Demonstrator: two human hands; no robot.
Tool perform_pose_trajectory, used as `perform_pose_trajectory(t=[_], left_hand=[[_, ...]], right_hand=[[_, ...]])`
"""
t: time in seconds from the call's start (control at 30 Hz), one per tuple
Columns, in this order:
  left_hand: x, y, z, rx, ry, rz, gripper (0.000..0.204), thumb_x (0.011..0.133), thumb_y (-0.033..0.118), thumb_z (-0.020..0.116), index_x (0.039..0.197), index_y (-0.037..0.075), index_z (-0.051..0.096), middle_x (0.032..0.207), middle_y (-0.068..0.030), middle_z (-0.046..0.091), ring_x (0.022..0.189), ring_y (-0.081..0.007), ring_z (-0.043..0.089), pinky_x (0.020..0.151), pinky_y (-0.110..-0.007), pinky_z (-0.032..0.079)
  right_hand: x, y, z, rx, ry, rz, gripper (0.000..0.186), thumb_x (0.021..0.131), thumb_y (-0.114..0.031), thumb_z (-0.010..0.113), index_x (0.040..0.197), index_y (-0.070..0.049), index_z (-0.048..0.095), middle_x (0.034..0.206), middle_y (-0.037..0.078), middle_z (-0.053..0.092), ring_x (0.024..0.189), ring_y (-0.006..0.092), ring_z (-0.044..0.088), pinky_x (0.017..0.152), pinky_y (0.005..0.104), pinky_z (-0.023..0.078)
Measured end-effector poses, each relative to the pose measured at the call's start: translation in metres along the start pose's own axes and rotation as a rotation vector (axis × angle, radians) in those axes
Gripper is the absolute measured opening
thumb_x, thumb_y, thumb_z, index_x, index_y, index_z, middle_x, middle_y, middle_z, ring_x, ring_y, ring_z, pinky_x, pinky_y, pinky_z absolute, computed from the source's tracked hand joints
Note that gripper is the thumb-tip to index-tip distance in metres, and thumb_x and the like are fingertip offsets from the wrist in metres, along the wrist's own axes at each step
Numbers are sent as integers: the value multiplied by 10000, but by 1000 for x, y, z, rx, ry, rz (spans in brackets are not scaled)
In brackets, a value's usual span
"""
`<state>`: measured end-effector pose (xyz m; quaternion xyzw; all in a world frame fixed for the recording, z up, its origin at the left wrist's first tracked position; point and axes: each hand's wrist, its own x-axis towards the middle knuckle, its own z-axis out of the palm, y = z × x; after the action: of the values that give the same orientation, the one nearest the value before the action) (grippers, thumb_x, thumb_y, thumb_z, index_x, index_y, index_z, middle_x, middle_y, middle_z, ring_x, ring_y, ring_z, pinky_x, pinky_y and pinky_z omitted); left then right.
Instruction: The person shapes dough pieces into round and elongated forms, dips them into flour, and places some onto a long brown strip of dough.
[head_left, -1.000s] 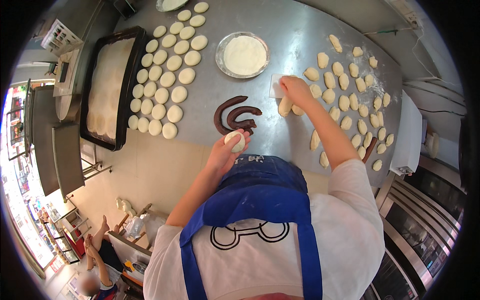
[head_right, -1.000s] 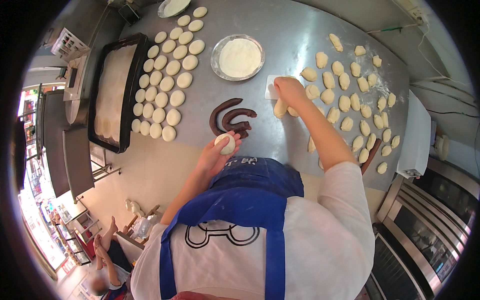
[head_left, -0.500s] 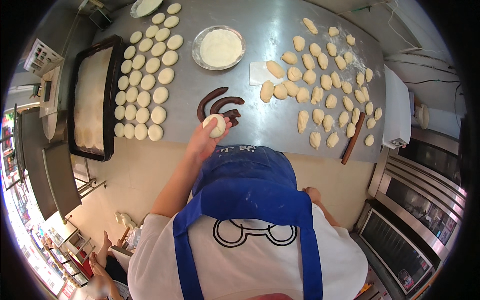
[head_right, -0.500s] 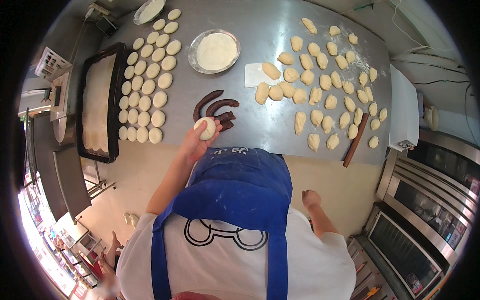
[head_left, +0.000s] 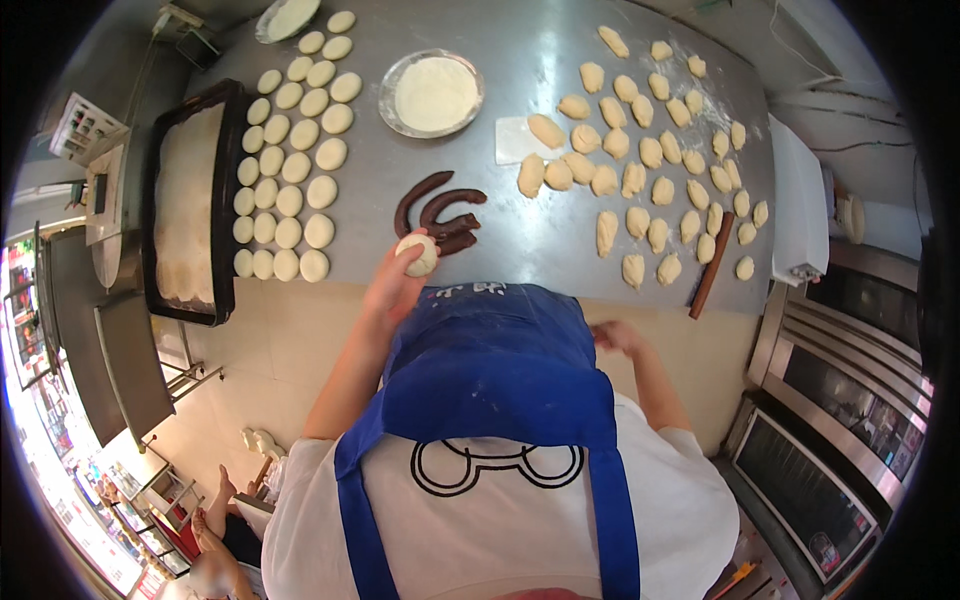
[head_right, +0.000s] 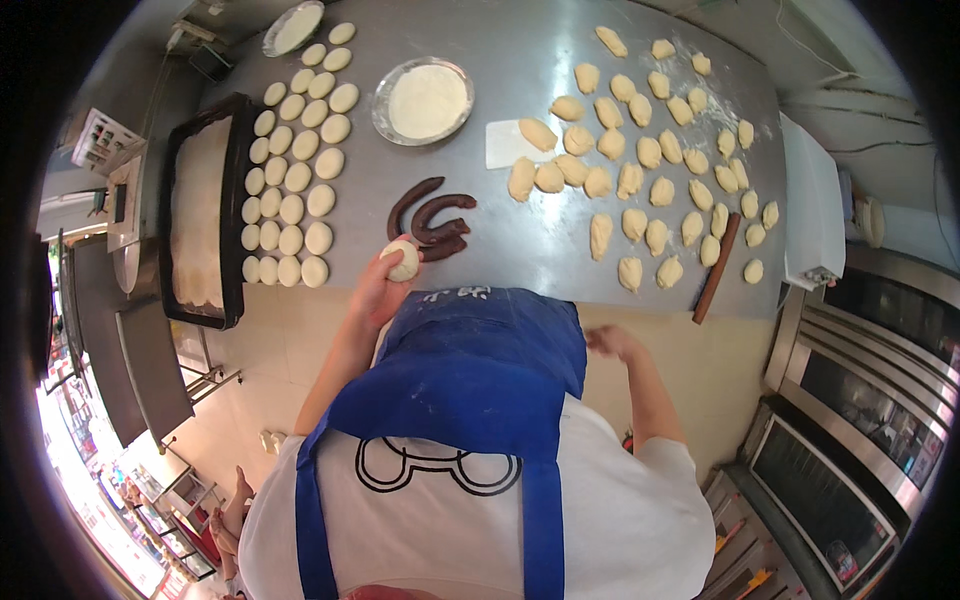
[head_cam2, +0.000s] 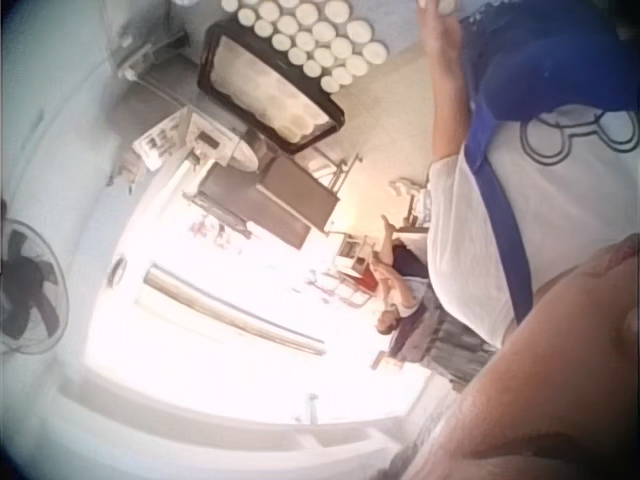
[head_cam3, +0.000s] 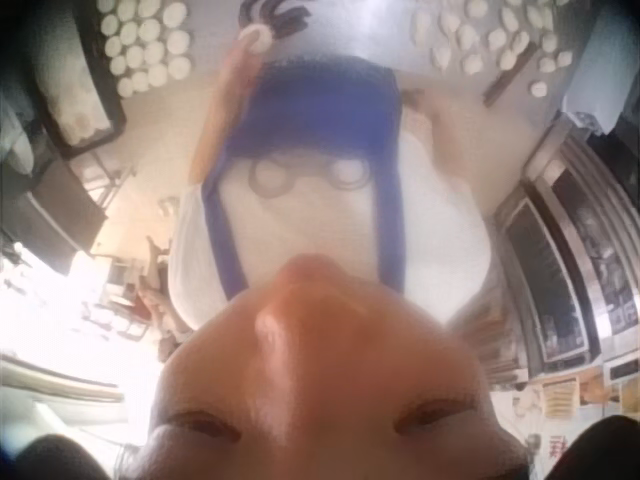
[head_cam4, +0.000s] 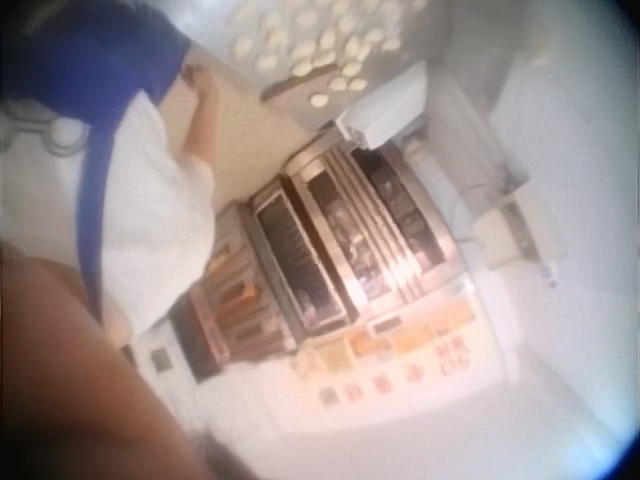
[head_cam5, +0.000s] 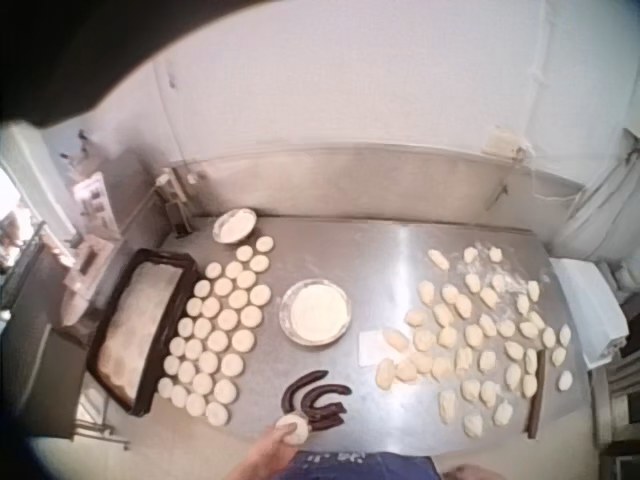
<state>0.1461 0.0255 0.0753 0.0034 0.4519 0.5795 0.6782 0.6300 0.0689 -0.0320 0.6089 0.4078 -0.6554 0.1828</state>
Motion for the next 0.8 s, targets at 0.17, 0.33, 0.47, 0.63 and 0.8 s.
perform_pose_trajectory(t=[0.17,0.33,0.47,0.63,0.8], left_hand=[[3,-20,1,84,17,13,413,981,174,600,1321,-25,475,1178,-136,621,1103,-263,617,965,-367,506],[-8,-11,30,17,54,-29,362,979,169,588,1284,-8,507,1188,-137,622,1118,-261,609,967,-369,509],[0,-19,12,-266,-10,-131,357,971,149,578,1289,4,505,1185,-140,614,1101,-248,607,957,-366,508],[8,-32,31,392,25,25,511,929,168,620,1384,12,448,1257,-149,577,1134,-249,586,979,-374,480],[47,-44,34,1285,-12,215,869,864,205,632,1554,40,131,1191,-228,627,1069,-350,636,949,-394,489]], right_hand=[[-60,-176,1,-4,-159,-346,413,993,-381,493,1245,-105,668,1113,53,678,959,153,622,858,330,513],[-56,-205,5,-807,196,-544,367,1004,-268,439,1202,-73,680,1023,30,692,910,118,621,778,276,489],[-68,-257,1,151,-169,-608,343,1015,-220,438,1244,-76,651,1061,7,694,933,104,621,817,263,473],[-3,-290,27,-39,80,-803,275,929,-223,598,1148,-79,679,973,34,696,889,169,640,793,308,485],[49,-321,82,-685,688,-1284,267,800,-240,713,1013,-80,694,930,90,644,918,282,621,808,390,498]])
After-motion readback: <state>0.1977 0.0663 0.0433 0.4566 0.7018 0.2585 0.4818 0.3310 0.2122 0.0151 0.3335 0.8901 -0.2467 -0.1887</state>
